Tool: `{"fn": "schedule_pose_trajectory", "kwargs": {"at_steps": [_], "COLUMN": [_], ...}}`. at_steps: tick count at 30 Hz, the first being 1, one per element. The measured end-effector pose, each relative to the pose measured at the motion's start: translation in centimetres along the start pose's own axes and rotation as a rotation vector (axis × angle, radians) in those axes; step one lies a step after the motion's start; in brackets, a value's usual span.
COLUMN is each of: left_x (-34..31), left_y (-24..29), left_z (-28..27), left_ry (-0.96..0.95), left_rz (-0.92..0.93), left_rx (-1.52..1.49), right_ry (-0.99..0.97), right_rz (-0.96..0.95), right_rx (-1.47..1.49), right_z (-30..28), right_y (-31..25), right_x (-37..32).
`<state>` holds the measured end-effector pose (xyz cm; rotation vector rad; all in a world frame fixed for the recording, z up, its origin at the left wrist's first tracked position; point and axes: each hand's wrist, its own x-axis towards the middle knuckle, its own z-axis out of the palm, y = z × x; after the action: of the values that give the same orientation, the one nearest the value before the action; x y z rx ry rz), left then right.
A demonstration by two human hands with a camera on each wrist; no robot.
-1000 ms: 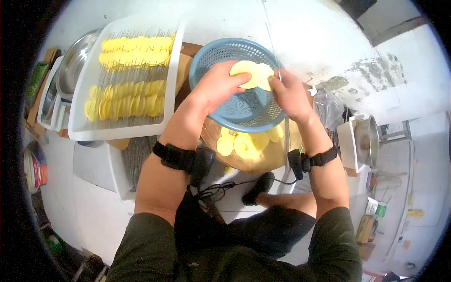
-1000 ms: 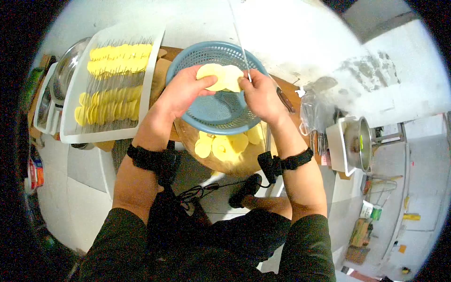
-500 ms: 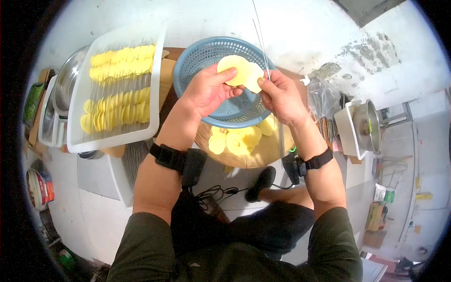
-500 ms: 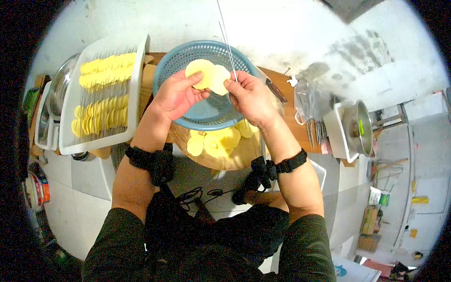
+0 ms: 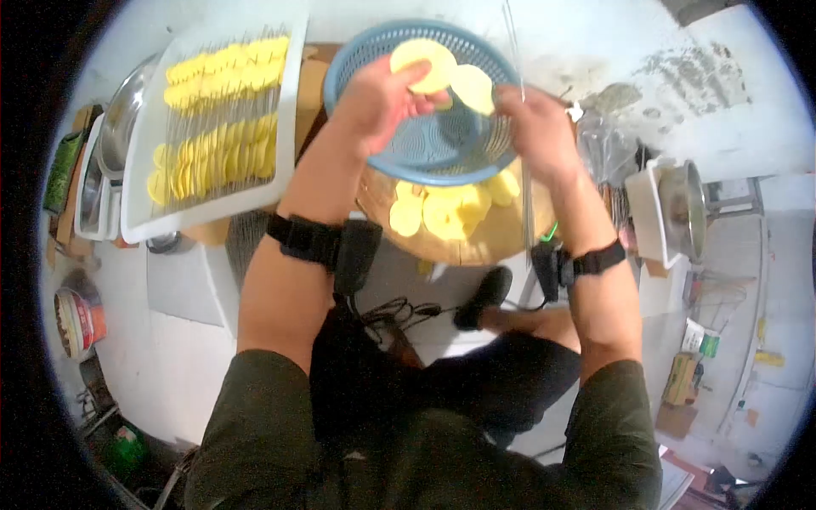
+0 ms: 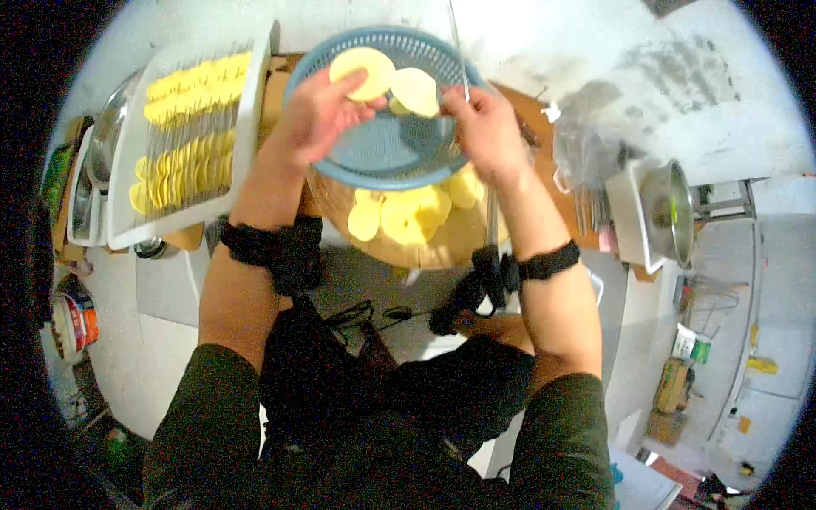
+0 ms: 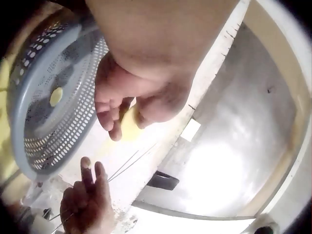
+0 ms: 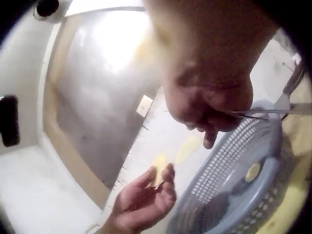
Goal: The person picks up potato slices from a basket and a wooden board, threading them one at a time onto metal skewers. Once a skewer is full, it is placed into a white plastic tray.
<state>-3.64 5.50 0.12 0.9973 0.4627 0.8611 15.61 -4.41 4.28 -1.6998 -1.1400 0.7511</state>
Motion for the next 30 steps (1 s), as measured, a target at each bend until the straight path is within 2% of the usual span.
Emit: {"fn": "schedule_pose_trajectory", "kwargs": {"at_steps": [2, 3, 4, 5, 6, 7, 8, 9, 10, 12, 16, 23, 25, 26, 28, 29, 30], "left_x": [-0.3, -0.6, -0.5, -0.5, -0.6, -0.5, -0.5, -0.5, -0.4, -0.2, -0.2, -0.6, -0.3, -0.4, -0.5, -2.0, -1.8], "left_y": [0.6, 0.6, 0.8, 0.7, 0.1, -0.5, -1.0, -1.3, -1.6, -2.0, -2.4, -2.7, -2.6, -2.1, 0.1, 2.4, 2.2], "left_z": [0.0, 0.0, -0.2, -0.3, -0.1, 0.3, 0.8, 1.5, 2.0, 3.0, 3.3, 3.7, 3.5, 3.2, 2.9, 4.4, 4.3], "left_ry": [0.056, 0.063, -0.034, -0.133, -0.128, -0.197, -0.271, -0.293, -0.295, -0.365, -0.299, -0.361, -0.091, -0.090, 0.036, 0.114, 0.107], "left_rz": [-0.042, -0.057, -0.089, -0.124, -0.139, -0.117, -0.092, -0.118, -0.125, -0.072, -0.065, -0.038, -0.045, -0.045, -0.051, -0.059, -0.060], "left_rx": [-0.006, -0.011, 0.005, 0.020, 0.018, -0.022, -0.059, -0.044, -0.042, -0.127, -0.119, 0.006, 0.061, 0.057, 0.149, 0.184, 0.180], "right_ry": [0.069, 0.018, 0.018, -0.041, -0.097, -0.099, -0.196, -0.292, -0.289, -0.441, -0.449, -0.571, -0.237, -0.237, 0.267, 0.284, 0.303], "right_rz": [-0.018, 0.056, 0.105, 0.117, 0.136, 0.151, 0.118, 0.079, 0.083, 0.101, 0.156, 0.281, 0.277, 0.279, 0.157, 0.173, 0.185], "right_rx": [0.042, 0.012, 0.047, 0.078, 0.113, 0.118, 0.109, 0.099, 0.104, 0.047, 0.175, 0.371, 0.492, 0.489, 0.349, 0.141, -0.067], "right_z": [-1.0, -2.0, -2.3, -2.6, -2.8, -2.5, -2.0, -1.5, -1.2, -0.8, -0.6, -1.0, -0.8, -1.1, -2.5, -3.1, -3.7], "right_y": [2.4, 2.5, 2.6, 2.5, 2.5, 2.5, 2.1, 1.6, 1.0, 0.0, 0.5, 1.6, 1.6, 2.6, 6.6, 8.3, 10.5], "right_x": [1.0, 0.7, 0.3, -0.3, -1.0, -1.8, -2.5, -3.0, -3.5, -4.2, -4.6, -6.3, -7.5, -7.6, -7.8, -8.5, -9.1]}}
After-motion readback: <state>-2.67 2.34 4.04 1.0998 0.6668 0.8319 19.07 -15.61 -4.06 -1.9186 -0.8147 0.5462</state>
